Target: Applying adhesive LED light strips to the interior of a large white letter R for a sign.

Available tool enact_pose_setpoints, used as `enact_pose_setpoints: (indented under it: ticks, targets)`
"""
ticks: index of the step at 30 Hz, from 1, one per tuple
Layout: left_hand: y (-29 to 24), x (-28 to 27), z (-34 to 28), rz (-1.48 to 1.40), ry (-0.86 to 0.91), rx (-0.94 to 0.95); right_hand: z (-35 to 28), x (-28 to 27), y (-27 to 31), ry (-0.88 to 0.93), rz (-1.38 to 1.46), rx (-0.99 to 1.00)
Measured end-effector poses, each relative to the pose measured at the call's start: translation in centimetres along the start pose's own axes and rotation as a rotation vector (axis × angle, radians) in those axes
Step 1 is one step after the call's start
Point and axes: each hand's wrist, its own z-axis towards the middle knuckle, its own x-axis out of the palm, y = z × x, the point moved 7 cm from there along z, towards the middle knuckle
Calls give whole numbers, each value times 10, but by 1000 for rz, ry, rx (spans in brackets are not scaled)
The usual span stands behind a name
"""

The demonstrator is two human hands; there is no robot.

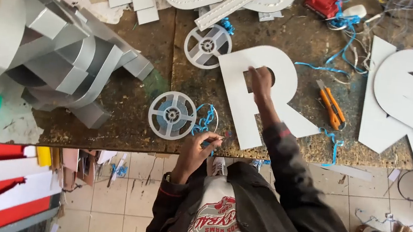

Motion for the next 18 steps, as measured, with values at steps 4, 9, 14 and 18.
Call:
enact_pose_setpoints:
  ticks: [4,9,14,18]
  targets:
    - [4,-7,-5,-60,-78,-57,-121,-35,84,-43,-277,-480]
    - [17,1,14,-27,-111,-1,-155,-16,44,148,-1089,-199]
    - [21,27,46,147,-74,5,-136,11,-2,-29,-1007,-163]
    - [-1,33,62,219,-122,-8,-163,11,24,203,-833,-239]
